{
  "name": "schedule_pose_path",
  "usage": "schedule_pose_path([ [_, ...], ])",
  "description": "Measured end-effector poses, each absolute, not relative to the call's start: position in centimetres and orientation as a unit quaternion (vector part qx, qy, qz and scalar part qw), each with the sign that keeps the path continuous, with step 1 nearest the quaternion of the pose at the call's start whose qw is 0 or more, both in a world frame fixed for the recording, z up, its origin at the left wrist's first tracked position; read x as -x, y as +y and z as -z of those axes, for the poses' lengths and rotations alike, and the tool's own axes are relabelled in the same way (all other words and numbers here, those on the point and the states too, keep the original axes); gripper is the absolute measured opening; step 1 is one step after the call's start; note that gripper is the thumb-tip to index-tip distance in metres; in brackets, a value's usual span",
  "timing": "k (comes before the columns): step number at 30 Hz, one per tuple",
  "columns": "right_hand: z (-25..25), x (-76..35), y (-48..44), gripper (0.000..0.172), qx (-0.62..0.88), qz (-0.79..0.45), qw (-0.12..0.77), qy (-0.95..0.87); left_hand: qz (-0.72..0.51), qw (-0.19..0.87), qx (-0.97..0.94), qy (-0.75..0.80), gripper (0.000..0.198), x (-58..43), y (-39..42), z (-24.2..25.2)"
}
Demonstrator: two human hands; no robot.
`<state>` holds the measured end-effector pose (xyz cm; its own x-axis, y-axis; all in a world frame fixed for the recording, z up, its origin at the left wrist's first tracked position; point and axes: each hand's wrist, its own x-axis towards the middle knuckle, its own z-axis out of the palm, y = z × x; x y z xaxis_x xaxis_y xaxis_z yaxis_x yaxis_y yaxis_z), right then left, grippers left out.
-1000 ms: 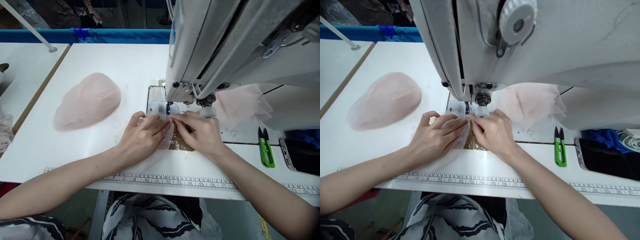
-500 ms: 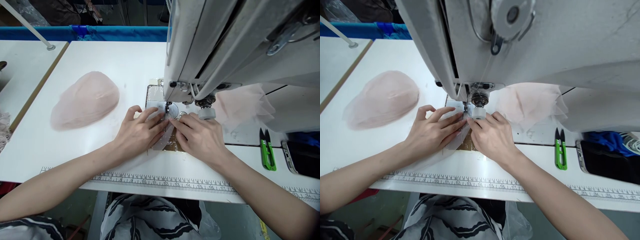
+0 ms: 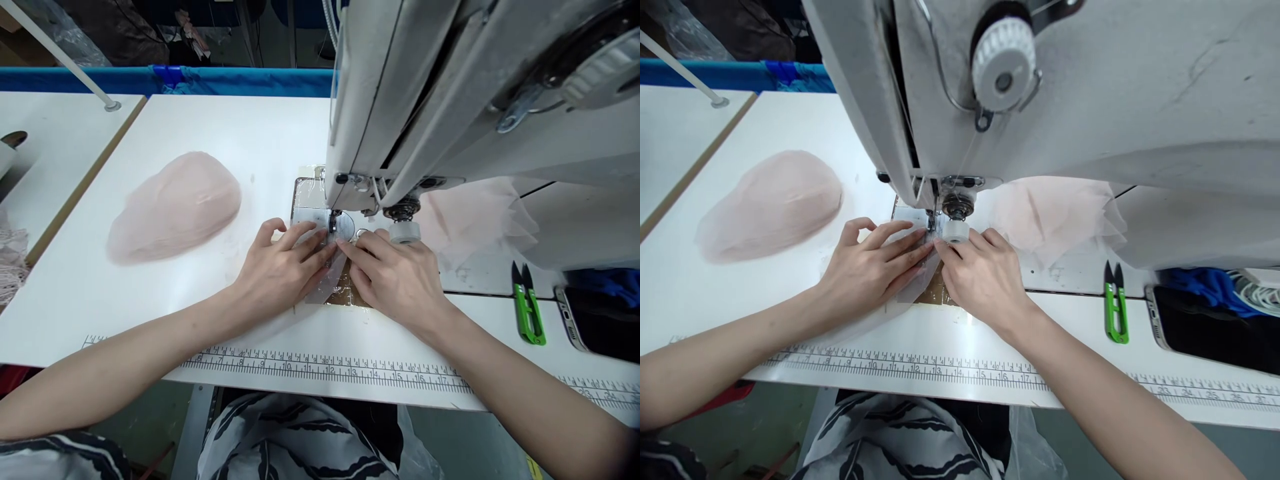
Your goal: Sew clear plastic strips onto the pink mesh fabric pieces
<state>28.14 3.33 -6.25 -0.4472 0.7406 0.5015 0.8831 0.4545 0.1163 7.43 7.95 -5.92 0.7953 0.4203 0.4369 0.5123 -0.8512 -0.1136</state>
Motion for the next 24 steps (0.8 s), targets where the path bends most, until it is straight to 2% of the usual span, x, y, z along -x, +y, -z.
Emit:
schedule_pose_path([
  [24,6.33,-28.1,3.7,0.032,0.513,0.192,0.154,-0.822,0.196,0.093,0.939,-0.266,0.03,-7.58,8.77,6.32],
])
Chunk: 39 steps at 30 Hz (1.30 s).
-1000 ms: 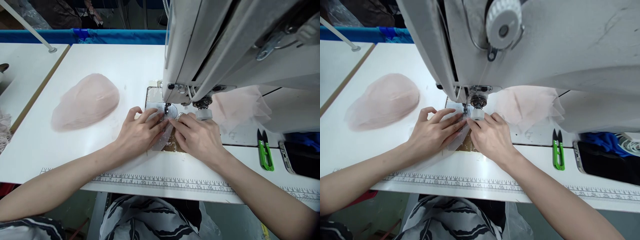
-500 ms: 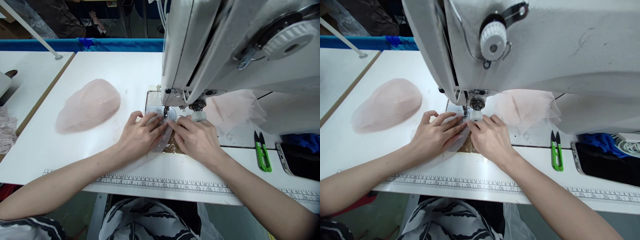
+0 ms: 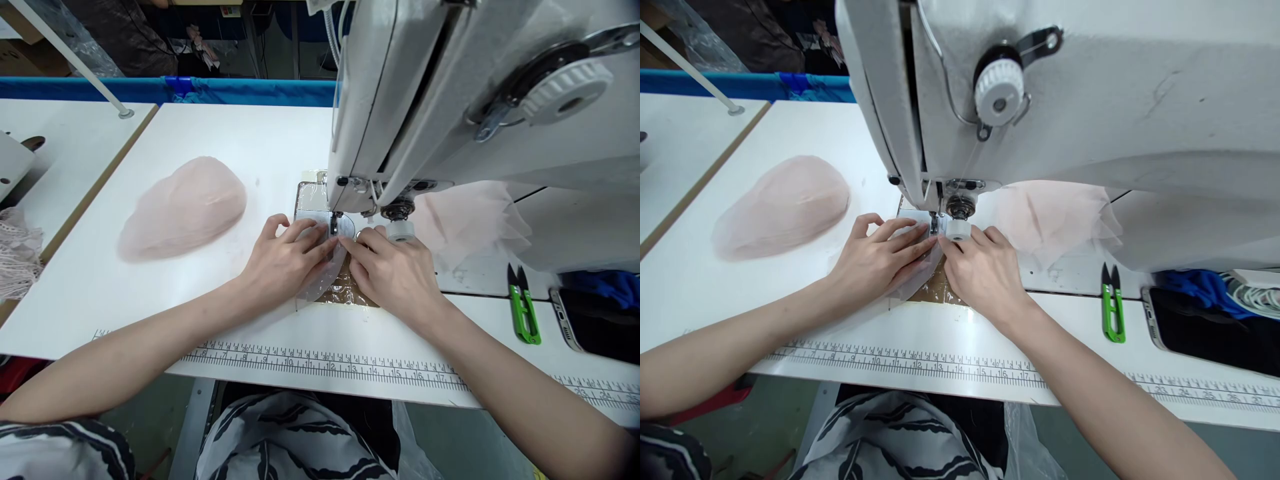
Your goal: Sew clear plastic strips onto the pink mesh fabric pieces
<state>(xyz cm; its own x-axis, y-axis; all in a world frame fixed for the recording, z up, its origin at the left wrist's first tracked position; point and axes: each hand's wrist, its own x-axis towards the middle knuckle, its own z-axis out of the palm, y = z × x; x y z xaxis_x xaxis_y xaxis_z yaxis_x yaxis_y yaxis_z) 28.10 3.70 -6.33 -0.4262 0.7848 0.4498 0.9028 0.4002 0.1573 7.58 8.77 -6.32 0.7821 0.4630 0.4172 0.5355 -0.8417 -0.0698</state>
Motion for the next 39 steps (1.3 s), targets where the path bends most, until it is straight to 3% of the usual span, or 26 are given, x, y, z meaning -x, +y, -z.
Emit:
schedule_pose_path([
  [8,6.1,-27.9,3.9,0.029,0.523,0.139,0.168,-0.824,0.223,0.032,0.941,-0.253,0.021,-7.1,8.3,5.0],
  [13,5.8,-27.7,4.0,0.049,0.455,0.072,0.176,-0.87,0.107,-0.061,0.968,-0.22,0.045,-6.5,6.9,3.2],
  [16,5.8,-27.9,4.1,0.042,0.427,0.066,0.189,-0.882,0.052,-0.04,0.978,-0.196,0.02,-6.5,6.3,3.0],
  [18,5.8,-28.2,4.0,0.034,0.423,0.078,0.204,-0.88,0.049,-0.019,0.98,-0.194,0.015,-6.6,6.2,3.2],
  [23,5.6,-29.1,3.8,0.02,0.39,0.096,0.245,-0.882,0.137,0.017,0.964,-0.227,0.023,-6.8,6.9,4.6],
  [27,5.6,-29.4,3.7,0.019,0.412,0.065,0.271,-0.868,0.199,-0.103,0.932,-0.286,0.022,-7.1,7.6,4.7],
  [29,5.8,-29.4,3.7,0.019,0.438,0.042,0.283,-0.852,0.195,-0.129,0.927,-0.292,0.012,-7.4,7.5,4.5],
  [32,5.9,-29.3,3.8,0.02,0.469,0.004,0.289,-0.835,0.162,-0.067,0.939,-0.297,0.028,-7.5,7.1,4.3],
  [34,5.9,-29.2,3.8,0.021,0.48,-0.011,0.283,-0.83,0.15,-0.038,0.939,-0.308,0.015,-7.4,7.2,4.4],
  [39,5.8,-29.2,3.7,0.023,0.474,-0.013,0.281,-0.834,0.15,-0.069,0.933,-0.32,0.031,-7.0,8.7,4.7],
])
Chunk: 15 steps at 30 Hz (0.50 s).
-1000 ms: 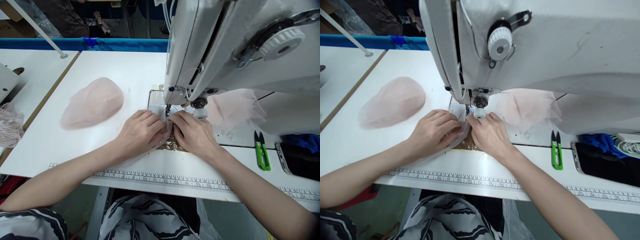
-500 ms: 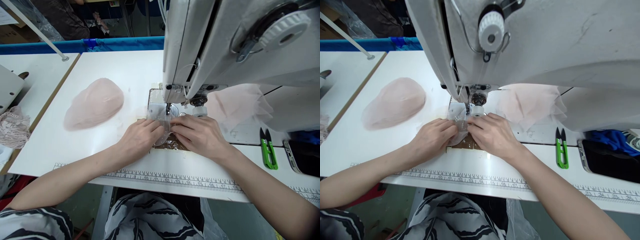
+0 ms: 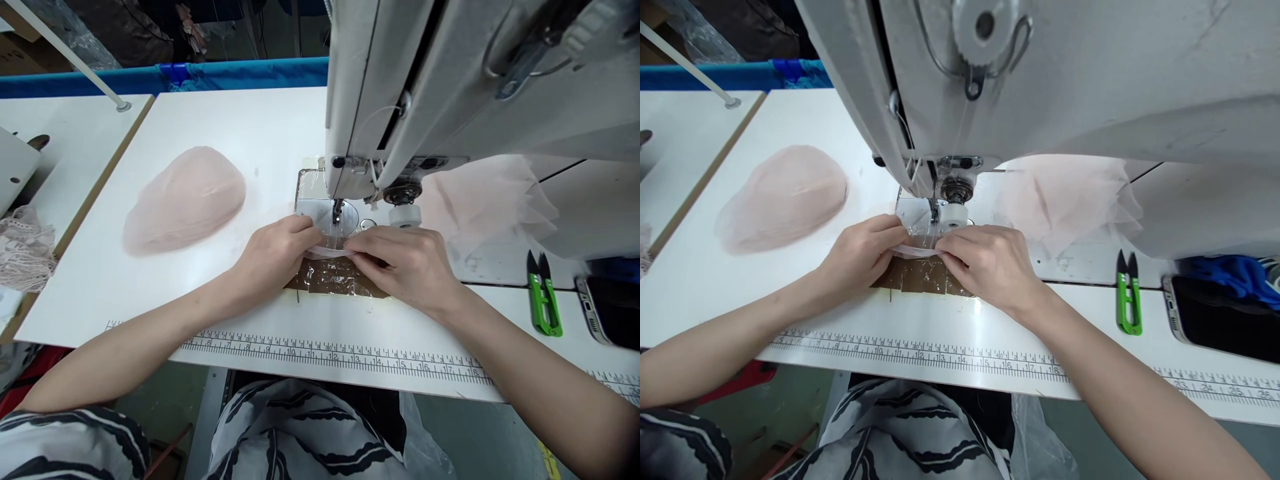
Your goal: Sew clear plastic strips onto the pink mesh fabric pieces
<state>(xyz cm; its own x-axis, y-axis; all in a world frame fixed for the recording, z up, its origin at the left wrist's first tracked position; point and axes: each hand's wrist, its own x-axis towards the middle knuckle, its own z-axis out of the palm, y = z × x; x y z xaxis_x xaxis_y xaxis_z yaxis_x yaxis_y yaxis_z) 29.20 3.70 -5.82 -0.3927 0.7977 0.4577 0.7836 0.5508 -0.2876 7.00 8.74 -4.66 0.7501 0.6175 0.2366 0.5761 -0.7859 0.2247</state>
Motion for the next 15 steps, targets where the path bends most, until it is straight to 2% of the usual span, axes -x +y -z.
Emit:
schedule_pose_path([
  [5,5.8,-29.2,3.7,0.023,0.524,-0.021,0.314,-0.791,-0.162,0.171,-0.92,0.312,0.031,-7.4,10.0,4.5],
  [13,5.9,-28.9,3.6,0.022,0.546,-0.017,0.311,-0.778,-0.154,0.2,-0.933,0.256,0.035,-7.1,10.9,4.3],
  [15,5.8,-28.9,3.5,0.022,0.526,-0.017,0.315,-0.79,-0.164,0.17,-0.943,0.236,0.034,-7.0,10.6,4.5],
])
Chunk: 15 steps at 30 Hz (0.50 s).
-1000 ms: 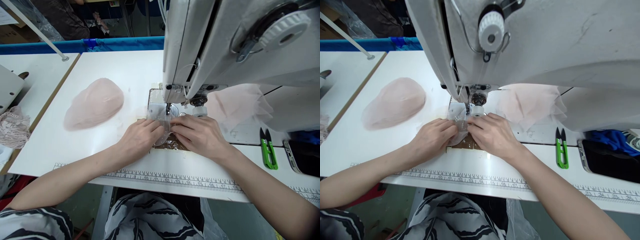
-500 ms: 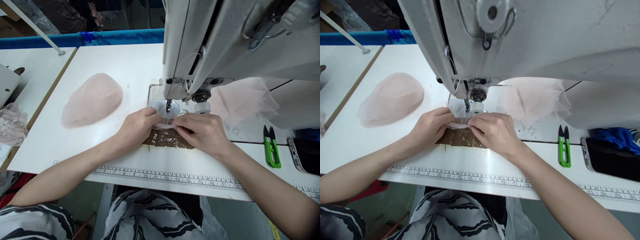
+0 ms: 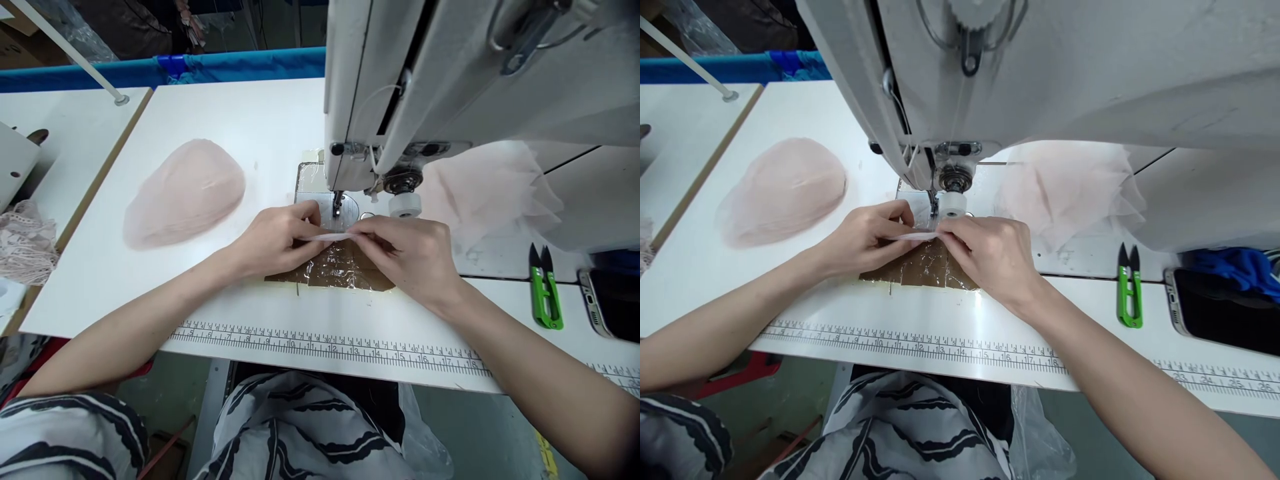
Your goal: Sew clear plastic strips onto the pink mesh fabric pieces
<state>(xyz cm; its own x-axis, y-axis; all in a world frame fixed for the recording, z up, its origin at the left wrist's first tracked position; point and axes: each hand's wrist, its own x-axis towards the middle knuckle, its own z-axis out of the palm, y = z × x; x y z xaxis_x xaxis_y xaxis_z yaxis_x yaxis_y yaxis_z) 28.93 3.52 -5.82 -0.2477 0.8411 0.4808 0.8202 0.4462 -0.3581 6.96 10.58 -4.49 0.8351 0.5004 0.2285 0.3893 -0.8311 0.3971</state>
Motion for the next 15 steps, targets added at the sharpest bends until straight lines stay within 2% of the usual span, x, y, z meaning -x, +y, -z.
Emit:
schedule_pose_path([
  [5,5.2,-29.1,3.2,0.022,0.465,0.06,0.255,-0.845,-0.197,-0.06,-0.96,0.19,0.023,-6.9,8.5,5.2],
  [7,5.0,-29.1,3.0,0.021,0.448,0.1,0.23,-0.858,-0.192,-0.12,-0.958,0.175,0.021,-6.9,7.9,5.3],
  [10,4.9,-29.0,2.8,0.021,0.434,0.126,0.21,-0.867,-0.167,-0.14,-0.962,0.164,0.027,-6.6,7.5,5.2],
  [15,4.9,-28.8,2.7,0.019,0.421,0.14,0.211,-0.871,-0.155,-0.108,-0.967,0.169,0.029,-6.3,7.7,5.3],
])
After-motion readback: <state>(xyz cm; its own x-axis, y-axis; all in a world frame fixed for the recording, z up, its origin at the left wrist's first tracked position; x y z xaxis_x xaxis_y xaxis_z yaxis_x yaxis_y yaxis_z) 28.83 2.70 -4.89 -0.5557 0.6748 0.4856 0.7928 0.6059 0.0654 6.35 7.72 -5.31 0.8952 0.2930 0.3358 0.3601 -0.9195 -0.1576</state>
